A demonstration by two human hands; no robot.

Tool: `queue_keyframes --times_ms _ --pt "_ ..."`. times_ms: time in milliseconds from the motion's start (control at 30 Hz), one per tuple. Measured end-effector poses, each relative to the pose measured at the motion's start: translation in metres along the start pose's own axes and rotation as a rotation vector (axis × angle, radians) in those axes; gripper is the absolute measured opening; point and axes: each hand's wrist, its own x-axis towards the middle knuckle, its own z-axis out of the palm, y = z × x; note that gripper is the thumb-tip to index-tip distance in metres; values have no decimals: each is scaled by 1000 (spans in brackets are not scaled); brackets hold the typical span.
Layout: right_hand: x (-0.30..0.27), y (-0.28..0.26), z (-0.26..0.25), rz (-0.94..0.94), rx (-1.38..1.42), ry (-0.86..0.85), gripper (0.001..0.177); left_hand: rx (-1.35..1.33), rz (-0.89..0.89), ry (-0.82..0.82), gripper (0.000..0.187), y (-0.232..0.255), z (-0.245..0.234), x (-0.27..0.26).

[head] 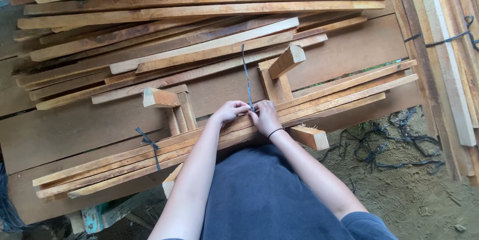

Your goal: The recorder organizes thin wooden slats into groups and ties them together using plastic strips.

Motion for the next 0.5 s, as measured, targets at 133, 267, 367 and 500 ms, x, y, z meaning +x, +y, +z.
queue_keyframes --times_ms 133,267,367,500 --pt "3 -5 -23 -11 85 -12 9 -1 -42 -7 20 -3 -1 6" --pt "1 -25 -43 -47 30 -25 8 -44 -70 -8 22 -10 -3 12" --pt "7 -35 -51 -143 -75 -31 15 -86 -125 36 28 1 -2 6" --pt "9 -45 -60 -167 -128 -49 18 -78 -135 85 31 -8 0 18"
